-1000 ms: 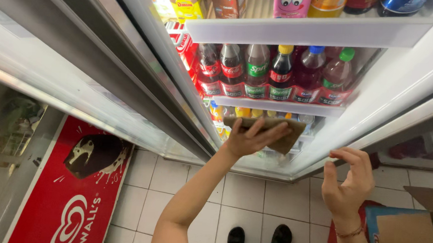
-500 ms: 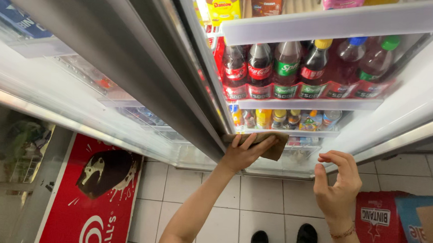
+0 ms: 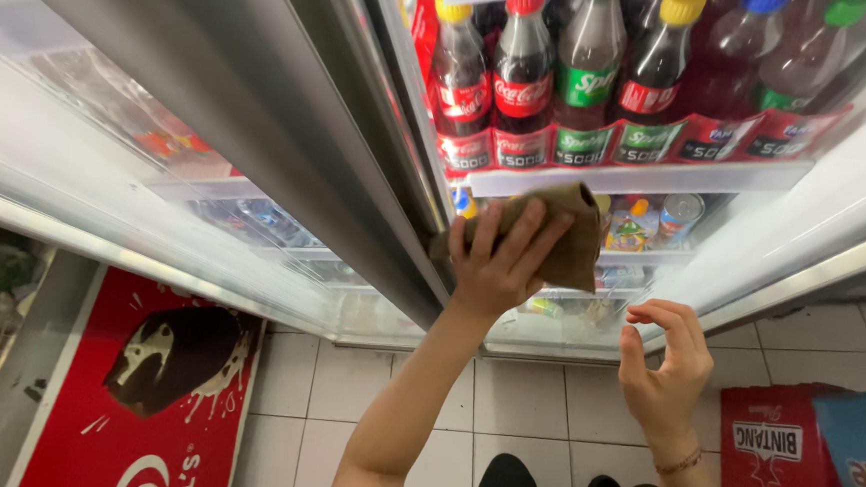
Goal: The person scans packaged snacks with a barcode scanner and places them on a shelf. Then the person sprays a cleaning solution on a glass-door refrigerator and wipes the glass with a cloth.
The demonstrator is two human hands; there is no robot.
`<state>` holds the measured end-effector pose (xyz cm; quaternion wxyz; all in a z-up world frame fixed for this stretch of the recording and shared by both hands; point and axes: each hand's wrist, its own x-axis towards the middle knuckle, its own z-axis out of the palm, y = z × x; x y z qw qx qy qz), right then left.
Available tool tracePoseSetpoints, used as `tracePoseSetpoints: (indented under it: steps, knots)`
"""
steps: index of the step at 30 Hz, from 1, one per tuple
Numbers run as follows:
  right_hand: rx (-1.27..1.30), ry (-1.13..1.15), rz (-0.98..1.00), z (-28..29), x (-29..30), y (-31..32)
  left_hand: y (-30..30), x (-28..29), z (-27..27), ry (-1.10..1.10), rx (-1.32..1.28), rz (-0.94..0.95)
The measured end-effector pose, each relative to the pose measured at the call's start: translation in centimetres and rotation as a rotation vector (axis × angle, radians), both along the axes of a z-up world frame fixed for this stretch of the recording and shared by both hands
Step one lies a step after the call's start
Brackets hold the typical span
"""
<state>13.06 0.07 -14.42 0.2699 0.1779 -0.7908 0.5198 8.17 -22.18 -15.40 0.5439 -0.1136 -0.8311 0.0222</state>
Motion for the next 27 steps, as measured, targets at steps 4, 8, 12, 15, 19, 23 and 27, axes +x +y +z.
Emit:
tracePoseSetpoints:
  steps: [4, 8, 12, 15, 19, 23, 27]
  knots:
    - [0.009, 0.054, 0.006, -6.9, -1.2, 1.4, -0.1, 0.5, -14.5, -0.064, -0.115, 0.030]
    - [0.036, 0.138, -0.029, -14.6, -2.9, 2.6, -0.1, 1.2, -26.4, -0.149, -0.181, 0.003]
    - [0.038, 0.223, -0.024, -21.0, -4.5, 4.6, 0.3, 0.7, -28.1, 0.042, -0.176, 0.042]
    - [0.012, 0.337, -0.023, -24.6, -6.2, 6.5, 1.6, -1.7, -23.1, 0.263, 0.066, 0.136]
    - [-0.003, 0.495, -0.105, -27.9, -8.2, 8.5, 6.7, -4.5, -17.6, 0.172, 0.270, 0.105]
    - [0.018, 0.614, -0.237, -29.9, -9.0, 9.6, 10.4, -4.5, -21.9, 0.175, -0.365, 0.024]
    - [0.068, 0.639, -0.298, -31.4, -9.1, 10.1, 8.2, -1.3, -31.0, 0.044, -0.609, -0.088]
